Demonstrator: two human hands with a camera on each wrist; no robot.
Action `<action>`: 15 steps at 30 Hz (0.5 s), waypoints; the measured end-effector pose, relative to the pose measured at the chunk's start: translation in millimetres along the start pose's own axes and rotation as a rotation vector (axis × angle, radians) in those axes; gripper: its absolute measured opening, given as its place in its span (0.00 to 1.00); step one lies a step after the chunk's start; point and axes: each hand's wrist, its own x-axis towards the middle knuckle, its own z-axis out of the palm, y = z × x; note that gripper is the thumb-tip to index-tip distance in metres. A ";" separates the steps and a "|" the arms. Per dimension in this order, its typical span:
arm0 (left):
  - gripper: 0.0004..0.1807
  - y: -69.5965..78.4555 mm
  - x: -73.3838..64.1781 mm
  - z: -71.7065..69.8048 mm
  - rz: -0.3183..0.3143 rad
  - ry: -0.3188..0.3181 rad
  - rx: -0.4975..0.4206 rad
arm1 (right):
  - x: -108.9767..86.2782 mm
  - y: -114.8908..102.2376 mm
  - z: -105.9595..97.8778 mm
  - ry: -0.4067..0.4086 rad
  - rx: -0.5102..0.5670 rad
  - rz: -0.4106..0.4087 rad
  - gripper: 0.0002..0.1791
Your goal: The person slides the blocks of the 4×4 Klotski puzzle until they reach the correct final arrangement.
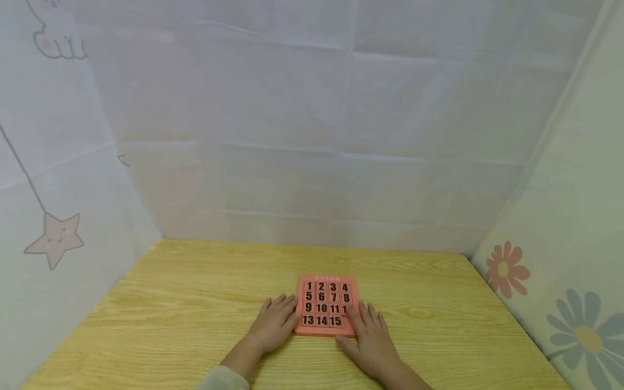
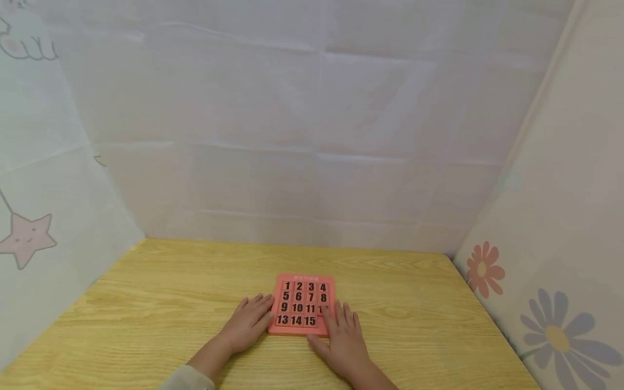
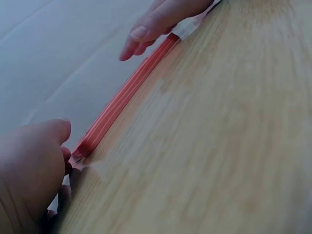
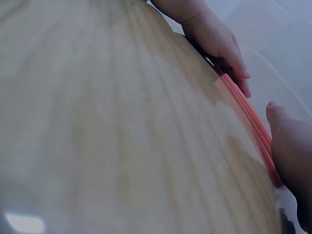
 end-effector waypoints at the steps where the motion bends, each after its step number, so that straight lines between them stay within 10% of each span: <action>1: 0.31 0.3 0.6 0.2 -0.013 0.009 0.004 | 2.2 0.4 -0.3 0.015 -0.009 -0.002 0.43; 15: 0.35 -8.2 34.6 -11.9 -0.186 0.085 0.263 | 58.0 31.3 -15.6 0.125 -0.098 0.100 0.39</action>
